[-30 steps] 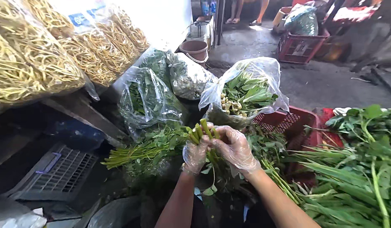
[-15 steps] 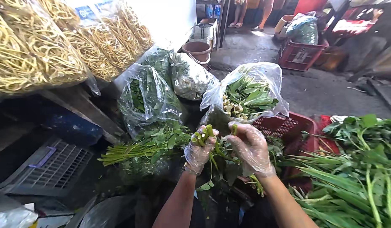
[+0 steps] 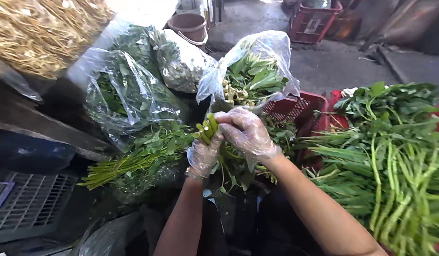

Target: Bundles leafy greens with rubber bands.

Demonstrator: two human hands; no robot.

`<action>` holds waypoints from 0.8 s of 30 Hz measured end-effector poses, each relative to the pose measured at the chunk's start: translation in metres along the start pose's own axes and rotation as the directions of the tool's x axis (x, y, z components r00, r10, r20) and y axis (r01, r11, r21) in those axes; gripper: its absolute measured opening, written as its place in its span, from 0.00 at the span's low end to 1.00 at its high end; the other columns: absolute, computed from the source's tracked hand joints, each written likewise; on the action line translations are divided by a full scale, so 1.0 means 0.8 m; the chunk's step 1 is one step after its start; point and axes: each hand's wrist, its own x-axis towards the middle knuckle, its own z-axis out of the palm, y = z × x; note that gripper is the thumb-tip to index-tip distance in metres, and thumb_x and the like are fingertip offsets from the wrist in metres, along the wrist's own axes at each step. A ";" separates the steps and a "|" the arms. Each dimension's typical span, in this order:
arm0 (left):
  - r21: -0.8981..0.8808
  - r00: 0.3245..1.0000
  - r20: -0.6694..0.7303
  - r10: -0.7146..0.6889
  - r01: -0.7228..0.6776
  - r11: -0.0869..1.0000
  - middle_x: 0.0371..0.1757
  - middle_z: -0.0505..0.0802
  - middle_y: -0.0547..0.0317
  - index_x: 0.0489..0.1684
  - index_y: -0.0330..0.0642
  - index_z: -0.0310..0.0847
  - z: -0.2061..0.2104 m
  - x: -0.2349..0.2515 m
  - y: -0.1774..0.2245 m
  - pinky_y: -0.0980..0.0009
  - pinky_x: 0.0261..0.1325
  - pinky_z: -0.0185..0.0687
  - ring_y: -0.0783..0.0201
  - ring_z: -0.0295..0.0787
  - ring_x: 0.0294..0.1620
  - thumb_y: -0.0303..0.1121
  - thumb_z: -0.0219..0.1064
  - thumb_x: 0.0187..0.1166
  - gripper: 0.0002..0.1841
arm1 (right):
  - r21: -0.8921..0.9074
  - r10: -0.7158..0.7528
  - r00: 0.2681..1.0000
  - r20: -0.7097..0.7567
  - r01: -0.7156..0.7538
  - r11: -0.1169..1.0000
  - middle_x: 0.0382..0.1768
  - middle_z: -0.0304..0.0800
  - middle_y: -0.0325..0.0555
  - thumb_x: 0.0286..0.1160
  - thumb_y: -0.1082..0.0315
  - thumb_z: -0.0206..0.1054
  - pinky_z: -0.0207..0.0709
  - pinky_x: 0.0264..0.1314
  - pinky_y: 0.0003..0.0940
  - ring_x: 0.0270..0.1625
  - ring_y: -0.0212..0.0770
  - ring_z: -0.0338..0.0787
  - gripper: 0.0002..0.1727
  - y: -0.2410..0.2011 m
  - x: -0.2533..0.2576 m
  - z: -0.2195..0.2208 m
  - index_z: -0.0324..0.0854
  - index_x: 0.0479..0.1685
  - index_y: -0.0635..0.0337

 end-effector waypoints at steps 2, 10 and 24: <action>-0.064 0.997 0.020 0.073 -0.072 0.995 0.41 0.94 0.54 0.59 0.36 0.84 0.002 0.006 -0.017 0.54 0.53 0.86 0.64 0.91 0.43 0.60 0.62 0.78 0.32 | 0.009 -0.008 0.995 0.103 0.007 1.000 0.51 0.92 0.55 0.76 0.73 0.67 0.81 0.64 0.35 0.55 0.42 0.89 0.15 0.002 0.003 -0.017 0.91 0.58 0.66; -0.839 0.914 0.247 0.323 0.034 0.543 0.43 0.94 0.65 0.60 0.51 0.79 -0.008 0.031 -0.032 0.58 0.56 0.95 0.60 0.96 0.44 0.47 0.66 0.84 0.15 | -0.404 0.554 0.832 -0.039 -0.520 0.753 0.49 0.94 0.54 0.82 0.67 0.66 0.84 0.62 0.49 0.51 0.46 0.93 0.13 0.095 -0.095 -0.160 0.89 0.55 0.65; -0.561 0.918 -0.110 0.382 -0.375 0.738 0.43 0.94 0.60 0.39 0.43 0.84 -0.190 0.097 -0.058 0.62 0.65 0.85 0.61 0.91 0.52 0.27 0.47 0.87 0.16 | -0.675 0.920 0.340 0.195 -0.634 0.377 0.68 0.86 0.60 0.83 0.55 0.65 0.72 0.74 0.69 0.73 0.63 0.82 0.21 0.178 -0.198 -0.124 0.84 0.71 0.50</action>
